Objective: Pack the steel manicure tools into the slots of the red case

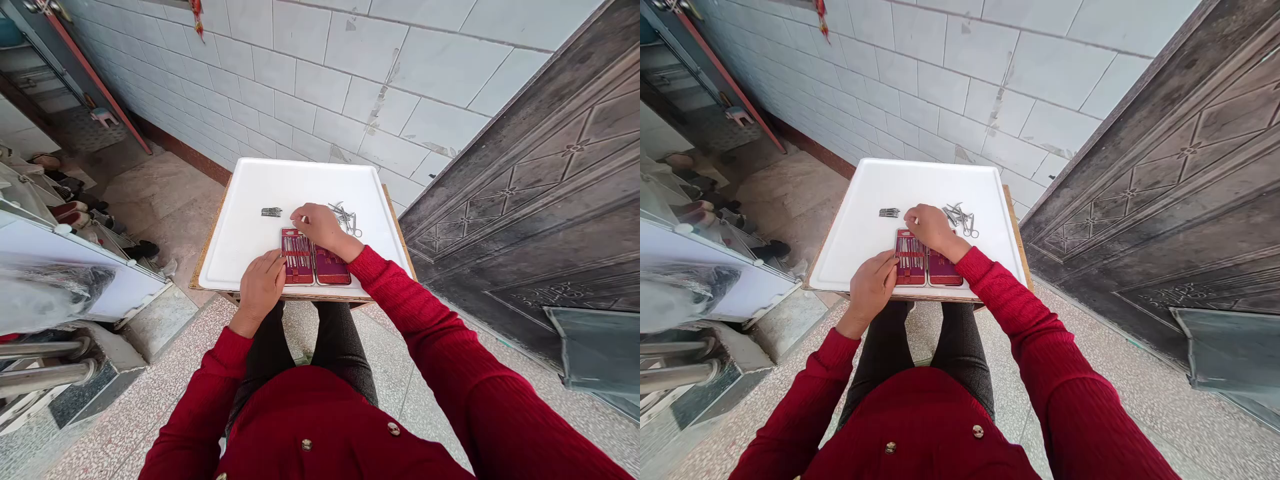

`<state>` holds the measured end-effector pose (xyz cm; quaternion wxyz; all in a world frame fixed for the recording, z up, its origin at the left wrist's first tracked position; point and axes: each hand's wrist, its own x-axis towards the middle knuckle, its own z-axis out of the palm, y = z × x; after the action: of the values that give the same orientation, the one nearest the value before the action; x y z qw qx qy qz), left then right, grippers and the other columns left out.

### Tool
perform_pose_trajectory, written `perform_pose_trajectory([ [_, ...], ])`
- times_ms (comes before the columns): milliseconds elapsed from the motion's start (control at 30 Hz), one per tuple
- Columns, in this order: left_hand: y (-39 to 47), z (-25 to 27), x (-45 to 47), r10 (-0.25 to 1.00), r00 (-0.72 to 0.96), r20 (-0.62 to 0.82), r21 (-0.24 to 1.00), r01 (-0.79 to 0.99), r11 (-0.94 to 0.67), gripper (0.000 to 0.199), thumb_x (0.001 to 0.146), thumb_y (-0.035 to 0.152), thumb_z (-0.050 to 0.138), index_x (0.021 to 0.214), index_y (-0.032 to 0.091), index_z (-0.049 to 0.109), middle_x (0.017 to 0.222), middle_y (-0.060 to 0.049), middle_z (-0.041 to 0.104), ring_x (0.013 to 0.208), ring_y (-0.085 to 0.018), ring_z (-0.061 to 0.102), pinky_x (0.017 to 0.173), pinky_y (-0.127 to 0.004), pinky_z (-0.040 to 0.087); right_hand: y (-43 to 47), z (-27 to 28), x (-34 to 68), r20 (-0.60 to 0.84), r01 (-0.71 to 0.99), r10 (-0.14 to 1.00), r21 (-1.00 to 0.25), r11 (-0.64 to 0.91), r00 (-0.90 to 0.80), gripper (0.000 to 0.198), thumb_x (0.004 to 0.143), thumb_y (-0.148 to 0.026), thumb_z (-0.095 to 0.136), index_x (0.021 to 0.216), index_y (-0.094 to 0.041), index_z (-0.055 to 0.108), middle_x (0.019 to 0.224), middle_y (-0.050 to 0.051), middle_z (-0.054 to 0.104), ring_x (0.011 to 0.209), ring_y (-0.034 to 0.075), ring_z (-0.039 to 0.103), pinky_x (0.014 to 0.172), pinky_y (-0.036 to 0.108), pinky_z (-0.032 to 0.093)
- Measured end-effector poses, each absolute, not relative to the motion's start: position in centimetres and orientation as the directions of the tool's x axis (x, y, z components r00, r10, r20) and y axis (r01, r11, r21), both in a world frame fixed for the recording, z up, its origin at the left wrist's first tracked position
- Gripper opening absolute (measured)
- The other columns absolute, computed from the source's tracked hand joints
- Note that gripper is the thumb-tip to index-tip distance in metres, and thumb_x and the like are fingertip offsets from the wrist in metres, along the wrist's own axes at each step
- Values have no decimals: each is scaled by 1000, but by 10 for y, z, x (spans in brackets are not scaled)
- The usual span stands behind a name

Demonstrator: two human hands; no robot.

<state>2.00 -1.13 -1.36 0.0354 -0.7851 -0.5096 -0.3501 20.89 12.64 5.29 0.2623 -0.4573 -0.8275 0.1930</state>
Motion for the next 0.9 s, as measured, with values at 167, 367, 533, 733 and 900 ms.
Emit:
perform_pose_trajectory([
  [167,-13,-13,21,779,230,583,302,829,-470,29,106,21,49,121,21,74,133,-14,76,126,-29,72,107,-52,60,156,68,174,232,744,842,-395,539,-487,20,97,-16,60,103,-17,79,109,11,74,91,24,63,78,35,44],
  [367,-14,-15,22,770,240,591,284,832,-477,28,106,19,50,119,19,74,133,-15,76,126,-28,72,106,-50,60,170,53,148,194,767,799,-225,601,-570,17,96,-16,64,100,-18,80,113,12,74,92,25,66,76,35,45],
  [533,-14,-15,23,773,237,588,267,846,-462,28,105,19,50,119,21,75,133,-13,76,124,-28,73,106,-50,61,169,46,141,141,787,814,-210,580,-563,20,99,-16,60,96,-17,80,112,14,73,92,26,67,77,36,45],
  [733,-14,-17,23,751,245,613,245,845,-475,27,106,19,51,118,17,75,132,-14,77,123,-28,73,105,-49,61,167,59,130,37,781,781,-18,624,-623,28,99,-8,52,108,-10,78,116,20,74,97,29,68,79,36,47],
  [900,-14,-17,23,740,241,628,248,839,-484,27,106,18,52,119,17,75,132,-14,77,124,-28,73,107,-47,60,171,73,120,-126,719,729,120,684,-673,31,98,-8,51,119,-1,73,119,26,74,108,34,70,90,40,51],
])
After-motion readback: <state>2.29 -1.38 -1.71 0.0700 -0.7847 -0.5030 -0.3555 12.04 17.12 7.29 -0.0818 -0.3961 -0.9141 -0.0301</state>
